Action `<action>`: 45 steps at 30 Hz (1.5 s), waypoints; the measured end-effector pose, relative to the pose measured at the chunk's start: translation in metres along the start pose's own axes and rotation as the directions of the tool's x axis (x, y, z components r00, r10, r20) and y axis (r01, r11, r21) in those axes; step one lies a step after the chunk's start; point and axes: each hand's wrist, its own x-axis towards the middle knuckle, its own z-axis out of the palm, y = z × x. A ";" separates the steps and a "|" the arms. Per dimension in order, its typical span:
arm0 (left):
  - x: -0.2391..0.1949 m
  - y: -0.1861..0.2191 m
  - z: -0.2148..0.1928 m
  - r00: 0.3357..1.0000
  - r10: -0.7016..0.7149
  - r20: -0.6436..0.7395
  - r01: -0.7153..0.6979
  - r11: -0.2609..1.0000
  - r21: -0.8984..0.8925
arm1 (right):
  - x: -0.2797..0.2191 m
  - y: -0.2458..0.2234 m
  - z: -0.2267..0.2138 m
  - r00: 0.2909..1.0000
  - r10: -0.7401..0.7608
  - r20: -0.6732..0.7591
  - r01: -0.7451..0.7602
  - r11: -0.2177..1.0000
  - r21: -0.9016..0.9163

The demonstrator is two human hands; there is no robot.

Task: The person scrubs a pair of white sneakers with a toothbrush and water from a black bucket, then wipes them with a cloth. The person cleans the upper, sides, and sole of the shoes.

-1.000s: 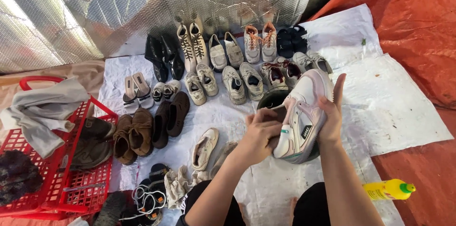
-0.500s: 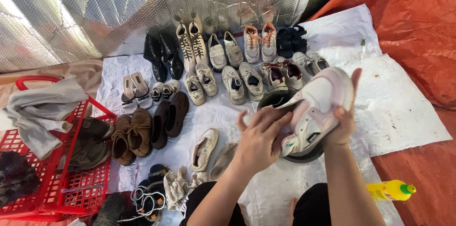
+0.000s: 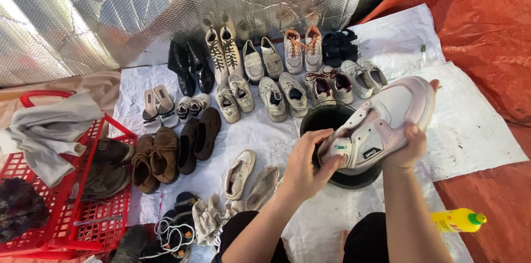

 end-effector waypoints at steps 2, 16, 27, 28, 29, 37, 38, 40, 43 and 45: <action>-0.005 -0.010 0.004 0.997 -0.075 -0.031 0.074 0.996 -0.040 | 0.012 0.019 -0.016 0.986 0.023 0.164 -0.042 0.993 0.109; -0.002 -0.010 -0.010 0.980 -0.154 0.123 0.187 0.921 -0.341 | 0.007 0.053 -0.020 0.897 0.382 0.224 -0.440 0.712 0.547; -0.014 -0.062 -0.096 0.950 -0.307 0.063 0.278 0.732 -0.622 | 0.009 0.032 -0.022 0.764 0.486 0.425 -0.645 0.596 0.478; -0.018 -0.070 -0.122 0.949 -0.313 -0.026 0.251 0.807 -0.534 | 0.010 0.032 -0.022 0.730 0.568 0.380 -0.680 0.553 0.481; -0.022 -0.078 -0.147 0.945 -0.307 -0.116 0.229 0.870 -0.436 | 0.011 0.032 -0.021 0.688 0.645 0.333 -0.711 0.506 0.488; -0.264 -0.245 -0.129 0.356 -0.927 -0.120 0.823 0.251 0.510 | 0.031 0.057 -0.036 0.675 0.719 0.167 -0.655 0.479 0.584; -0.304 -0.308 -0.120 0.472 -0.874 0.117 0.436 0.347 0.830 | 0.030 0.052 -0.033 0.662 0.737 0.137 -0.665 0.493 0.560; -0.354 -0.328 -0.105 0.507 -0.846 0.164 0.339 0.370 0.865 | 0.030 0.056 -0.037 0.630 0.769 0.107 -0.676 0.476 0.563; -0.388 -0.353 -0.078 0.590 -0.760 0.272 0.101 0.404 0.909 | 0.032 0.050 -0.038 0.594 0.804 0.041 -0.686 0.478 0.549; -0.387 -0.359 -0.070 0.624 -0.704 0.338 -0.042 0.402 0.915 | 0.036 0.043 -0.040 0.584 0.811 -0.001 -0.685 0.494 0.535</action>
